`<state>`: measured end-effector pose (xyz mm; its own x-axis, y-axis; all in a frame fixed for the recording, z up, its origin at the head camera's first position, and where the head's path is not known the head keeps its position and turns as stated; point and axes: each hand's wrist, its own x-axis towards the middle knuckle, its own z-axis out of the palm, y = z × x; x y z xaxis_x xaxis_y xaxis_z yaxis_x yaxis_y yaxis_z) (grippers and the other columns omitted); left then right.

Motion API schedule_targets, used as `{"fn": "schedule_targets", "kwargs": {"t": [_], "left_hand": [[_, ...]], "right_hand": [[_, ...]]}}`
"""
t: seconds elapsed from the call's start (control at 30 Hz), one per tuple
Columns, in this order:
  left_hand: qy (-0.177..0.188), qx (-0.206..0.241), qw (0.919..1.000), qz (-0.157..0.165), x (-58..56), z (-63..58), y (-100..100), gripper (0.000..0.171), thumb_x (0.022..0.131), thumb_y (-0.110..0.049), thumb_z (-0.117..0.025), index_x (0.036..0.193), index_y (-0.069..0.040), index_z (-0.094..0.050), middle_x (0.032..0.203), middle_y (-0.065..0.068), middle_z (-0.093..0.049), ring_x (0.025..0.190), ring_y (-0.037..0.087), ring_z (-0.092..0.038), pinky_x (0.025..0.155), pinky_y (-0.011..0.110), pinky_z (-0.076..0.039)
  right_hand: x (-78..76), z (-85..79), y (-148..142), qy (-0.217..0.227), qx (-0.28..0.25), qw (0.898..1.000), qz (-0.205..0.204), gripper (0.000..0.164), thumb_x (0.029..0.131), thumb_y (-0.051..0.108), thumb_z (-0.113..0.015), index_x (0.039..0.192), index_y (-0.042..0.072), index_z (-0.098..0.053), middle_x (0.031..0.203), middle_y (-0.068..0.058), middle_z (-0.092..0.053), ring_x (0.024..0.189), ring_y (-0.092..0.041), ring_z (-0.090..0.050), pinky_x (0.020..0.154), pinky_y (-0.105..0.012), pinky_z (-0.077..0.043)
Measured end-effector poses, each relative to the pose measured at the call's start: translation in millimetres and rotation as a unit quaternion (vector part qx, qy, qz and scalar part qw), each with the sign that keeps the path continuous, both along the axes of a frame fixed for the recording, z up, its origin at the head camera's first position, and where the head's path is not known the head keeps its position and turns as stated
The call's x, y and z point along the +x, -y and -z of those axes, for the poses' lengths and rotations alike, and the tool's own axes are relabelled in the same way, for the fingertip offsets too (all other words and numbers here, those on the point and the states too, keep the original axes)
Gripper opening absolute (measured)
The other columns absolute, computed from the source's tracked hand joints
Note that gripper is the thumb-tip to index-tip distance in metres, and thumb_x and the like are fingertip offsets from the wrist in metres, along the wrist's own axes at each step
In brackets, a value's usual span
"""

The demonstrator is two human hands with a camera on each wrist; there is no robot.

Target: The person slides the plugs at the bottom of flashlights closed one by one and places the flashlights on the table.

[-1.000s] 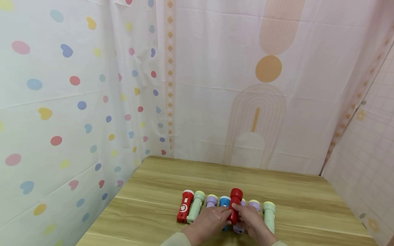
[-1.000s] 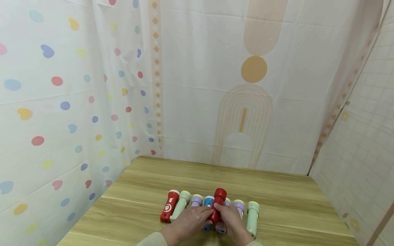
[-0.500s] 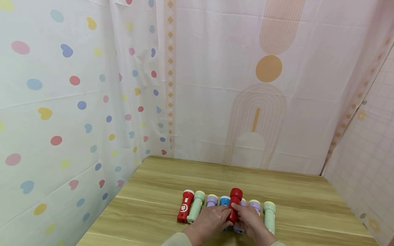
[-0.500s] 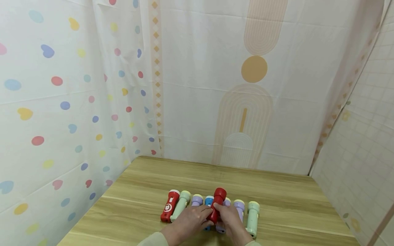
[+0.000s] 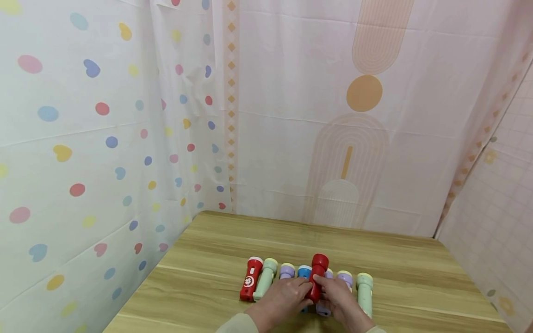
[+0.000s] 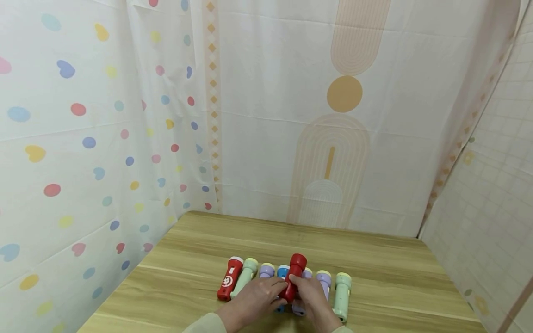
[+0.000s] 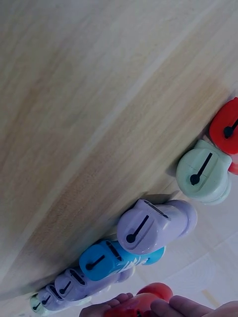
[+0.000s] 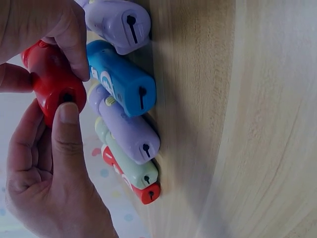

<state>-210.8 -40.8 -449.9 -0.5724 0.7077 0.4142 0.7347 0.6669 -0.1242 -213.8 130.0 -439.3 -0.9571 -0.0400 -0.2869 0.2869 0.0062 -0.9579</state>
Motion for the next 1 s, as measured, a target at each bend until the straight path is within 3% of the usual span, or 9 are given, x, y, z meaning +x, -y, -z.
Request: {"fn": "schedule_targets", "kwargs": {"t": [0.17, 0.5, 0.87, 1.0], "left_hand": [[-0.003, -0.013, 0.9999, 0.004, -1.0, 0.5, 2, 0.027, 0.09, -0.036, -0.074, 0.109, -0.018, -0.068, 0.096, -0.01, -0.066, 0.082, -0.003, -0.061, 0.07, 0.011, -0.049], [-0.06, -0.028, 0.9977, 0.014, -2.9, 4.0, 4, 0.036, 0.087, -0.041, -0.076, 0.115, -0.02, -0.068, 0.101, -0.01, -0.068, 0.085, 0.0, -0.062, 0.071, 0.015, -0.049], [-0.017, -0.051, 0.9979, -0.036, -3.5, 6.7, 7, 0.03, 0.09, -0.044, -0.072, 0.11, -0.022, -0.068, 0.097, -0.009, -0.065, 0.082, 0.004, -0.06, 0.068, 0.021, -0.05], [-0.008, -0.052, 0.9967, -0.062, -3.6, 8.0, 10, 0.03, 0.091, -0.045, -0.069, 0.11, -0.021, -0.069, 0.099, -0.007, -0.066, 0.086, 0.007, -0.061, 0.073, 0.024, -0.052]], "right_hand": [[-2.2, 2.9, -2, -0.012, 0.011, 1.0, -0.008, 0.045, 0.099, 0.019, -0.058, 0.119, -0.021, -0.049, 0.088, -0.01, -0.07, 0.081, -0.019, -0.069, 0.073, -0.036, -0.057], [-4.3, 7.0, -7, -0.014, 0.029, 0.999, -0.007, 0.046, 0.098, 0.02, -0.059, 0.117, -0.02, -0.05, 0.089, -0.011, -0.071, 0.082, -0.02, -0.07, 0.074, -0.038, -0.058], [-6.5, 6.5, -13, -0.009, 0.015, 1.0, 0.0, 0.047, 0.099, 0.017, -0.057, 0.121, -0.023, -0.046, 0.092, -0.015, -0.07, 0.085, -0.025, -0.07, 0.076, -0.042, -0.058], [-7.6, 5.5, -16, -0.015, 0.017, 1.0, 0.003, 0.046, 0.099, 0.017, -0.057, 0.12, -0.022, -0.048, 0.092, -0.015, -0.069, 0.084, -0.026, -0.069, 0.077, -0.043, -0.057]]}}
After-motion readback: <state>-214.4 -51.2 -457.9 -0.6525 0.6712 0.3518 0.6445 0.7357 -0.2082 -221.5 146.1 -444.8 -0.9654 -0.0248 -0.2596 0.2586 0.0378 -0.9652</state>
